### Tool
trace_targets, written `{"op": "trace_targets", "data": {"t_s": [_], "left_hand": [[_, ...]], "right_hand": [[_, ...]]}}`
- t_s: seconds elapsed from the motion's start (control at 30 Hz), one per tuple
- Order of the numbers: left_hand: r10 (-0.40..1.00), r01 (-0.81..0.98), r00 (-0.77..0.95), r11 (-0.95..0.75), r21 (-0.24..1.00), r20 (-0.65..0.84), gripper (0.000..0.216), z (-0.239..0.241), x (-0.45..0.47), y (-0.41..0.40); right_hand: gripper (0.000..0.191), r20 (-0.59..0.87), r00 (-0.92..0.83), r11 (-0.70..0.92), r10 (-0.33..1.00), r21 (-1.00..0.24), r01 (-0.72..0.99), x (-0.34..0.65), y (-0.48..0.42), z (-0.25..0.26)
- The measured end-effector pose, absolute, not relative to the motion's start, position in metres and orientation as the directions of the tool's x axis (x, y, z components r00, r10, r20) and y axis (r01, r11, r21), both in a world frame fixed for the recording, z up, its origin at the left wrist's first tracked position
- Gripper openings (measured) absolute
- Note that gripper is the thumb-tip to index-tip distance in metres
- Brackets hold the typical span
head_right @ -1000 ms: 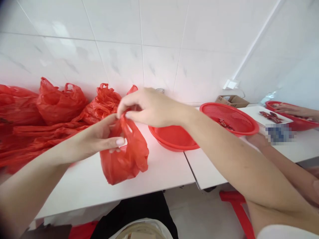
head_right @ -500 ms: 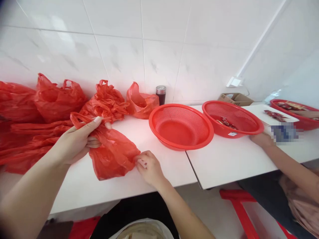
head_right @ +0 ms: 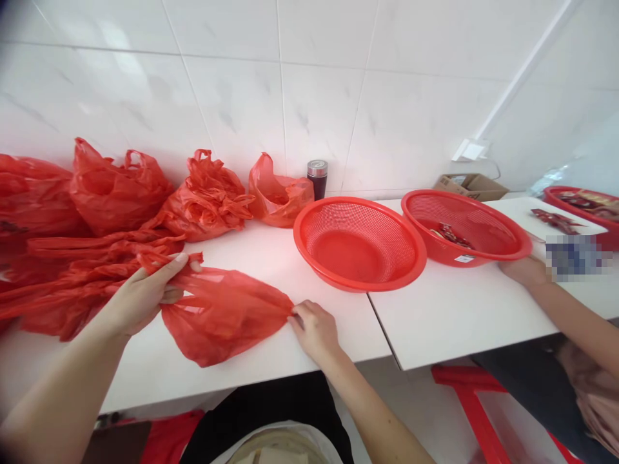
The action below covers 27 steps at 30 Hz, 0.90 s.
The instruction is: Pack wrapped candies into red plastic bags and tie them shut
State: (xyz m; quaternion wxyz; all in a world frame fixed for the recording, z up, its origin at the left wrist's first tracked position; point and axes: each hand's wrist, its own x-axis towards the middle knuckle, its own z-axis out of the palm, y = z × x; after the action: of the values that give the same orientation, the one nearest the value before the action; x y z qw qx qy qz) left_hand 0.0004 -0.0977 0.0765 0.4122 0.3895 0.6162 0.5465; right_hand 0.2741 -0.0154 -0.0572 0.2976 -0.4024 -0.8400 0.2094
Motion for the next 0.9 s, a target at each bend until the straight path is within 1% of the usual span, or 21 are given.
{"op": "trace_targets", "data": {"t_s": [0.1,0.17,0.23,0.3,0.37,0.4,0.43,0.47,0.5,0.53,0.6,0.63,0.73,0.77,0.83,0.9], "left_hand": [[0.933,0.005,-0.336,0.138,0.99,-0.129,0.036,0.073,0.002,-0.095],[0.945,-0.019,-0.301,0.126,0.992,-0.125,0.037,0.077,0.009,-0.093],[0.961,-0.022,-0.251,0.11,0.994,-0.112,0.037,0.085,0.02,-0.091],[0.975,0.005,-0.194,0.114,0.993,-0.111,0.037,0.095,0.033,-0.089],[0.982,0.061,-0.144,0.132,0.989,-0.122,0.036,0.103,0.045,-0.087],[0.985,0.092,-0.122,0.132,0.987,-0.121,0.035,0.106,0.05,-0.087],[0.989,0.116,-0.095,0.122,0.986,-0.111,0.034,0.109,0.053,-0.086],[0.993,0.129,-0.067,0.1,0.987,-0.092,0.033,0.112,0.055,-0.086],[0.996,0.127,-0.05,0.075,0.989,-0.069,0.033,0.113,0.055,-0.085],[0.998,0.113,-0.044,0.051,0.992,-0.046,0.032,0.115,0.053,-0.085],[0.999,0.082,-0.043,0.032,0.996,-0.029,0.032,0.117,0.047,-0.085],[0.999,0.077,-0.039,0.039,0.996,-0.036,0.032,0.117,0.044,-0.086],[0.997,0.091,0.012,0.081,0.993,-0.082,0.033,0.12,0.041,-0.088],[0.995,0.094,0.025,0.089,0.992,-0.091,0.033,0.12,0.043,-0.088],[0.996,0.098,0.036,0.083,0.992,-0.087,0.033,0.121,0.048,-0.088],[0.996,0.095,0.045,0.068,0.993,-0.072,0.035,0.121,0.052,-0.086]], "right_hand": [[0.006,0.278,-0.436,0.511,0.856,-0.583,0.632,0.288,-0.02,-0.054],[0.009,0.301,-0.421,0.51,0.856,-0.633,0.583,0.287,-0.024,-0.035],[0.013,0.376,-0.438,0.559,0.817,-0.7,0.443,0.276,-0.028,-0.006],[0.021,0.434,-0.468,0.589,0.77,-0.765,0.261,0.26,-0.028,0.028],[0.033,0.442,-0.514,0.563,0.735,-0.821,0.099,0.242,-0.024,0.058],[0.034,0.442,-0.538,0.541,0.718,-0.841,0.031,0.234,-0.021,0.07],[0.03,0.448,-0.555,0.523,0.701,-0.852,-0.027,0.228,-0.018,0.08],[0.022,0.471,-0.553,0.521,0.688,-0.85,-0.075,0.224,-0.017,0.088],[0.014,0.507,-0.522,0.535,0.686,-0.837,-0.111,0.223,-0.016,0.095],[0.01,0.549,-0.467,0.559,0.693,-0.819,-0.132,0.224,-0.017,0.1],[0.011,0.611,-0.358,0.611,0.706,-0.781,-0.128,0.23,-0.023,0.108],[0.01,0.627,-0.342,0.632,0.7,-0.767,-0.11,0.233,-0.026,0.111],[0.006,0.631,-0.436,0.681,0.642,-0.73,-0.052,0.235,-0.03,0.111],[0.009,0.607,-0.472,0.675,0.639,-0.737,-0.033,0.232,-0.028,0.109],[0.013,0.527,-0.54,0.62,0.656,-0.785,-0.013,0.225,-0.023,0.103],[0.012,0.471,-0.574,0.573,0.669,-0.819,-0.004,0.222,-0.02,0.099]]}}
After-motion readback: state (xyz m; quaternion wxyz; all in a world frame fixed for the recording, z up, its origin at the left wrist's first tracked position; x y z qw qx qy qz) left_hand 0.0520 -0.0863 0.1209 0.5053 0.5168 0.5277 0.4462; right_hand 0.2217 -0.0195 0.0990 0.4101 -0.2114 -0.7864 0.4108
